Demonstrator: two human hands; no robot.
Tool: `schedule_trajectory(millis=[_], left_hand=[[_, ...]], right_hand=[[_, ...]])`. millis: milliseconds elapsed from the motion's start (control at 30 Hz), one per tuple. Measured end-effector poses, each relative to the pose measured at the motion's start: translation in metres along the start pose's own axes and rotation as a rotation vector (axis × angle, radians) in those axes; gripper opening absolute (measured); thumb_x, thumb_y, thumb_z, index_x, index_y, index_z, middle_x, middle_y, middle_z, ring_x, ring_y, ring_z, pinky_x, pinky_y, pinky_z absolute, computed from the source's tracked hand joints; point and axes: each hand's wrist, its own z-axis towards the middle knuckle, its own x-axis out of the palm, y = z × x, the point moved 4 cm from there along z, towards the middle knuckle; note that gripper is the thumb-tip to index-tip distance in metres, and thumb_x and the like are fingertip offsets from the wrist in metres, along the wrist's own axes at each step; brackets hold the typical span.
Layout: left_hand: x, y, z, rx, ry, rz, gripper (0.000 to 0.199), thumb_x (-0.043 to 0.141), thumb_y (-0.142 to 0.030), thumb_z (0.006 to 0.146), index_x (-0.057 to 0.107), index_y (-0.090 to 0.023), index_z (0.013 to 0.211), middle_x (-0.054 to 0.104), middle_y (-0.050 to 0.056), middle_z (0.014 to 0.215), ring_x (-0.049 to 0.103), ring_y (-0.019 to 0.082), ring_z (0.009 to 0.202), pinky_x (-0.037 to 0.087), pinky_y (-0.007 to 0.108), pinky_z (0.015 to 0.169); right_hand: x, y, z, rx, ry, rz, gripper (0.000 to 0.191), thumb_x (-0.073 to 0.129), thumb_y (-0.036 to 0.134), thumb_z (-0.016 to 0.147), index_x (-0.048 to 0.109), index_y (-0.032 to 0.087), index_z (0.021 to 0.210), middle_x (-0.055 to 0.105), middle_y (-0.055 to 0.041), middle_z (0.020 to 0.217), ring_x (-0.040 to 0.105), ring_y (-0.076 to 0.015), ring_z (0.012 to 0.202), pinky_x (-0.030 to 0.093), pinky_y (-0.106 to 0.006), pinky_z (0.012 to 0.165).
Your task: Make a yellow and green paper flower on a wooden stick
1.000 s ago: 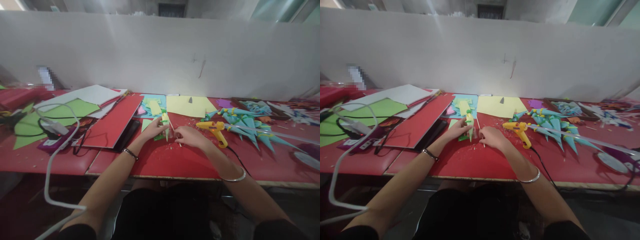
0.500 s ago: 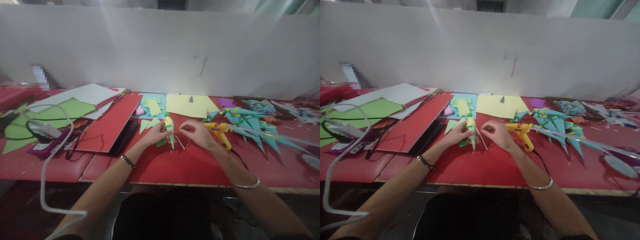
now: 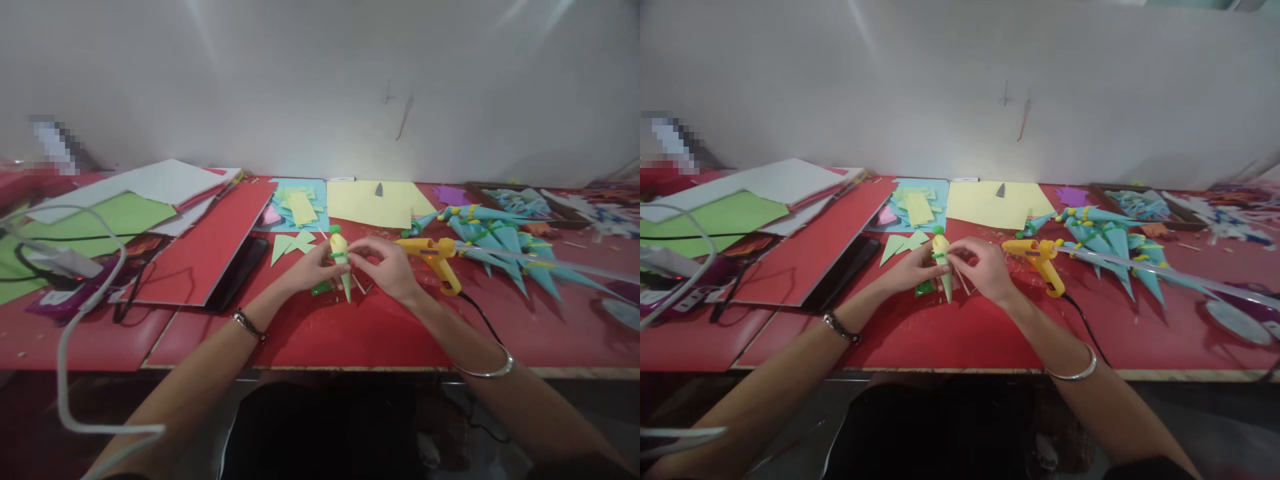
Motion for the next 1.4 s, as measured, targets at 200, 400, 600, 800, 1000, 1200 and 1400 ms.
schedule_trajectory(millis=[200,400,600,800,1000,1200,1400], left_hand=[[-0.001,0.0,0.001,0.036,0.006,-0.009,0.031,0.059,-0.025,0.072,0.036,-0.017,0.092,0.059,-0.003,0.061,0.058,0.009,0.045,0.048,0.022,0.045],[-0.002,-0.003,0.001,0.027,-0.016,-0.011,0.03,0.06,-0.025,0.072,0.037,-0.016,0.088,0.058,-0.004,0.06,0.058,0.009,0.046,0.048,0.02,0.045],[-0.001,-0.004,0.0,0.008,-0.009,0.002,0.034,0.062,-0.03,0.07,0.037,-0.016,0.087,0.058,-0.004,0.062,0.059,0.008,0.047,0.049,0.019,0.046],[-0.003,-0.002,-0.001,0.003,-0.022,-0.01,0.029,0.06,-0.026,0.072,0.038,-0.015,0.089,0.058,-0.004,0.061,0.059,0.008,0.047,0.049,0.02,0.047],[-0.004,-0.002,0.0,-0.008,-0.037,0.016,0.026,0.059,-0.025,0.074,0.039,-0.015,0.087,0.058,-0.003,0.059,0.058,0.008,0.045,0.047,0.02,0.045],[-0.005,-0.002,-0.001,0.001,-0.025,0.012,0.029,0.059,-0.027,0.073,0.038,-0.016,0.09,0.058,-0.004,0.06,0.058,0.009,0.046,0.048,0.02,0.047],[-0.005,-0.003,-0.001,-0.014,-0.053,0.007,0.028,0.06,-0.025,0.072,0.04,-0.015,0.09,0.058,-0.003,0.06,0.058,0.008,0.045,0.048,0.02,0.046]], right_hand=[[0.002,0.005,0.001,-0.082,0.0,-0.13,0.012,0.052,0.021,0.076,0.062,0.021,0.082,0.063,-0.001,0.073,0.057,-0.0126,0.064,0.046,-0.024,0.061],[0.003,0.006,-0.004,-0.232,0.008,-0.232,0.019,0.046,0.02,0.08,0.061,0.021,0.09,0.061,-0.002,0.073,0.055,-0.0124,0.066,0.044,-0.023,0.062],[0.006,0.004,-0.01,-0.366,0.052,-0.383,0.026,0.04,0.016,0.082,0.06,0.019,0.099,0.061,-0.0048,0.079,0.056,-0.0144,0.071,0.045,-0.025,0.065],[0.002,0.006,-0.011,-0.371,-0.012,-0.378,0.032,0.039,0.014,0.083,0.054,0.021,0.11,0.062,-0.0046,0.083,0.057,-0.0139,0.074,0.047,-0.025,0.067],[0.005,0.007,-0.012,-0.417,0.082,-0.44,0.032,0.039,0.012,0.082,0.058,0.023,0.106,0.062,-0.004,0.085,0.057,-0.014,0.077,0.047,-0.025,0.068],[0.002,0.005,-0.011,-0.366,0.017,-0.366,0.032,0.04,0.013,0.081,0.056,0.021,0.107,0.062,-0.0041,0.084,0.057,-0.0136,0.074,0.046,-0.025,0.066],[-0.004,0.003,-0.007,-0.282,-0.048,-0.302,0.027,0.04,0.013,0.08,0.058,0.018,0.1,0.061,-0.0039,0.077,0.055,-0.0133,0.069,0.045,-0.026,0.066]])
